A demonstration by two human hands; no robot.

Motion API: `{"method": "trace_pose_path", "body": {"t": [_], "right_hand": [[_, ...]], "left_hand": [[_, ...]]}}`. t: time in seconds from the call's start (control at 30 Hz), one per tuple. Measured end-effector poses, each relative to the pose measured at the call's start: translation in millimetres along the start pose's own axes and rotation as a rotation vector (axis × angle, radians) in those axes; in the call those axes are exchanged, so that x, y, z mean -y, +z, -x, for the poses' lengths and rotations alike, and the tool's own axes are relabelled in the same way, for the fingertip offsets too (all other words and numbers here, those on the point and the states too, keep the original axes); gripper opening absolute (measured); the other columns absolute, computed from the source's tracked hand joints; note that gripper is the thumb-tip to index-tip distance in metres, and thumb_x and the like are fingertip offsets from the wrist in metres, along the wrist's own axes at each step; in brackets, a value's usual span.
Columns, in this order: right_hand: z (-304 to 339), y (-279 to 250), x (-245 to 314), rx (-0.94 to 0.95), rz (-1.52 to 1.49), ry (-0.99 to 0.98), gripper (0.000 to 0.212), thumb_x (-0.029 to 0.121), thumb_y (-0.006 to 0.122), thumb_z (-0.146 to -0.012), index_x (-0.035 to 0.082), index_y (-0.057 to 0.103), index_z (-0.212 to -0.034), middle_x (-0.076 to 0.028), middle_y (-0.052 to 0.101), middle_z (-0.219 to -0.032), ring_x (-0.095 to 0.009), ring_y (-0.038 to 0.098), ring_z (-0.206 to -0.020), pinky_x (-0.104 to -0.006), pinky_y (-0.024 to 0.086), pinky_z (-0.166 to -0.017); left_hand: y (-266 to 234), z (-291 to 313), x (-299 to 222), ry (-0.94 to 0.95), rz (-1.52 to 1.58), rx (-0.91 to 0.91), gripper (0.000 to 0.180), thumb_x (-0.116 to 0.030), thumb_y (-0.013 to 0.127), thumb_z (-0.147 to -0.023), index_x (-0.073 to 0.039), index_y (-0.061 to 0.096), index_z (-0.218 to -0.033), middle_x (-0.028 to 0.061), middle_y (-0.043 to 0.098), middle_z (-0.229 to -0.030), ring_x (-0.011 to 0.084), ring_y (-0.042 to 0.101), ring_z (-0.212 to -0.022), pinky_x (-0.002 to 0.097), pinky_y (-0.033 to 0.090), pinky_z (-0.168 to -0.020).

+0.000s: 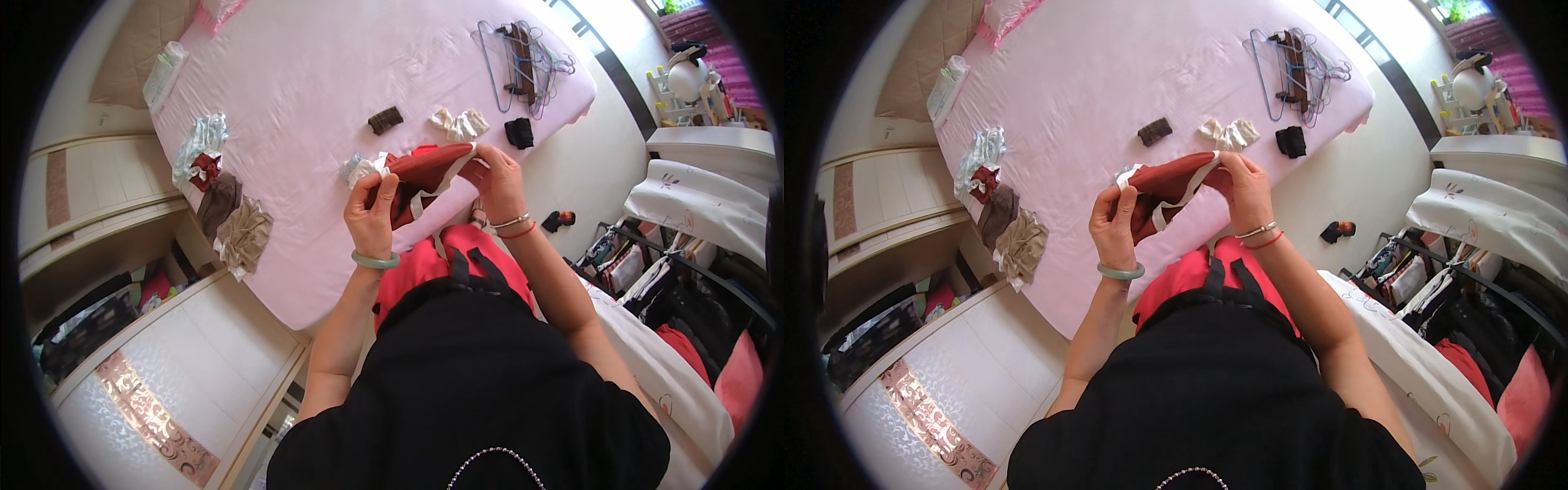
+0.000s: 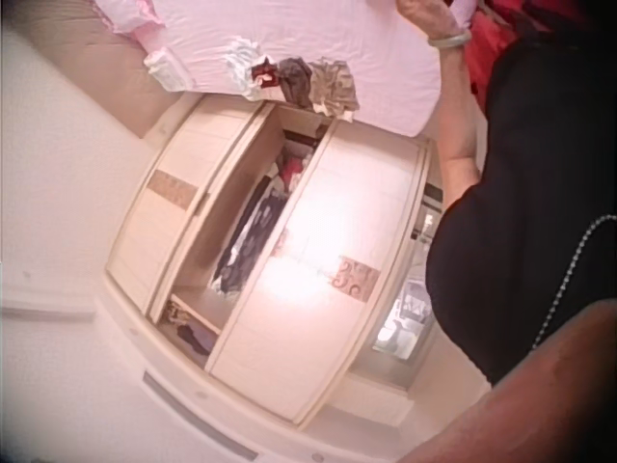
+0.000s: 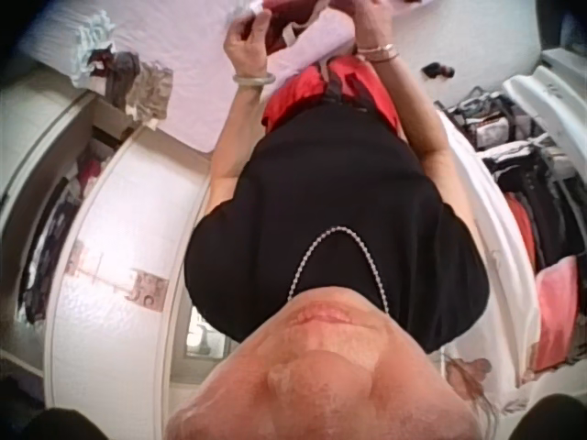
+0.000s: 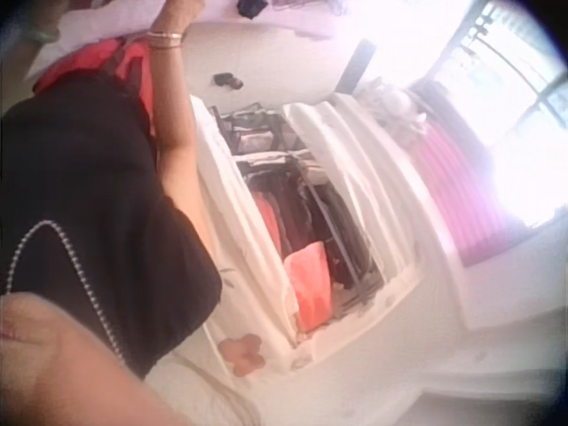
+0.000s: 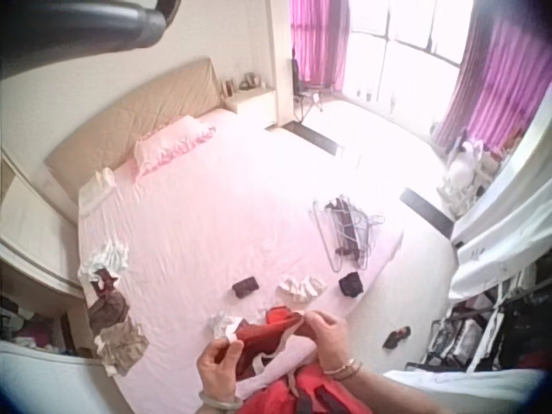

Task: The person folds various pieces of clothing, including underwear and socks, on a bed. They handle each item individually, smoothing and folding them into compact shapes. The folded items are then placed into a pink storage organizer with multiple compartments.

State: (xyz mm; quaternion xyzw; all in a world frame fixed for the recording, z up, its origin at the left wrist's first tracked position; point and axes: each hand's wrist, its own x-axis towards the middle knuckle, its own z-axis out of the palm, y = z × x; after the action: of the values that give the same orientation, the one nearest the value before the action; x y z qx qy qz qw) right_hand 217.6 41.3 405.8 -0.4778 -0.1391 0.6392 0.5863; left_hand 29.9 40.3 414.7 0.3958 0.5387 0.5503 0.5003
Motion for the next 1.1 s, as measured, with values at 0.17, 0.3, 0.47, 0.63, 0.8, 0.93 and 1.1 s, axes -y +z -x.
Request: {"method": "trace_pose_path", "body": {"t": [0.17,0.3,0.47,0.63,0.8,0.93,1.1], "right_hand": [[21,15,25,0.115,-0.093,0.185,0.034,0.031,0.052,-0.097,0.001,0.062,-0.108,-0.01,0.067,-0.101,-0.018,0.064,-0.093,-0.0326,0.05,-0.088],[28,12,30,0.145,0.145,0.039,0.03,0.032,0.062,-0.093,0.003,0.061,-0.102,-0.005,0.066,-0.091,-0.013,0.062,-0.086,-0.0309,0.051,-0.081],[39,15,47,-0.002,0.904,-0.679,0.031,0.025,0.073,-0.084,0.004,0.06,-0.102,-0.006,0.064,-0.096,-0.02,0.061,-0.087,-0.034,0.049,-0.079],[42,32,73,0.246,1.209,-0.921,0.037,0.035,0.075,-0.078,0.005,0.064,-0.097,-0.012,0.067,-0.096,-0.024,0.064,-0.093,-0.0332,0.048,-0.077],[45,39,72,0.375,1.162,-0.448,0.035,0.033,0.072,-0.083,-0.001,0.064,-0.091,-0.012,0.066,-0.078,-0.018,0.063,-0.068,-0.0304,0.049,-0.062],[46,27,65,0.309,0.541,-0.302,0.024,0.018,0.062,-0.092,-0.003,0.064,-0.105,-0.001,0.065,-0.089,-0.006,0.059,-0.081,-0.023,0.049,-0.071],[35,-4,72,0.207,0.013,0.077,0.024,0.019,0.061,-0.093,0.001,0.061,-0.109,-0.006,0.067,-0.1,-0.012,0.065,-0.086,-0.0264,0.054,-0.075]], "left_hand": [[11,1,-19,0.069,-0.001,0.05,0.014,-0.014,0.073,-0.086,-0.002,0.066,-0.089,-0.0055,0.058,-0.077,0.0032,0.049,-0.07,0.0181,0.041,-0.063],[14,-5,-37,0.14,0.043,0.078,0.013,-0.012,0.073,-0.086,-0.001,0.068,-0.09,-0.0053,0.06,-0.079,0.0031,0.05,-0.071,0.0182,0.042,-0.064],[18,-3,-59,0.091,0.079,0.179,0.01,-0.007,0.072,-0.086,0.0,0.068,-0.091,-0.0038,0.062,-0.082,0.0039,0.053,-0.073,0.0189,0.045,-0.064],[21,-2,-72,0.093,-0.002,0.4,0.01,-0.007,0.071,-0.086,0.0,0.07,-0.093,-0.0008,0.066,-0.085,0.0053,0.058,-0.076,0.0197,0.049,-0.066],[19,-3,-82,0.02,-0.058,0.437,0.014,-0.008,0.07,-0.087,0.0,0.07,-0.099,0.0028,0.069,-0.088,0.0056,0.06,-0.076,0.0203,0.05,-0.069],[3,-10,-86,-0.154,0.146,0.339,0.026,-0.007,0.067,-0.089,-0.001,0.065,-0.114,0.0043,0.069,-0.093,0.0071,0.062,-0.08,0.0214,0.052,-0.074],[-26,-12,-67,-0.282,0.363,0.173,0.04,-0.004,0.066,-0.088,-0.003,0.055,-0.127,0.0056,0.065,-0.104,0.0125,0.062,-0.097,0.0269,0.052,-0.087]]}}
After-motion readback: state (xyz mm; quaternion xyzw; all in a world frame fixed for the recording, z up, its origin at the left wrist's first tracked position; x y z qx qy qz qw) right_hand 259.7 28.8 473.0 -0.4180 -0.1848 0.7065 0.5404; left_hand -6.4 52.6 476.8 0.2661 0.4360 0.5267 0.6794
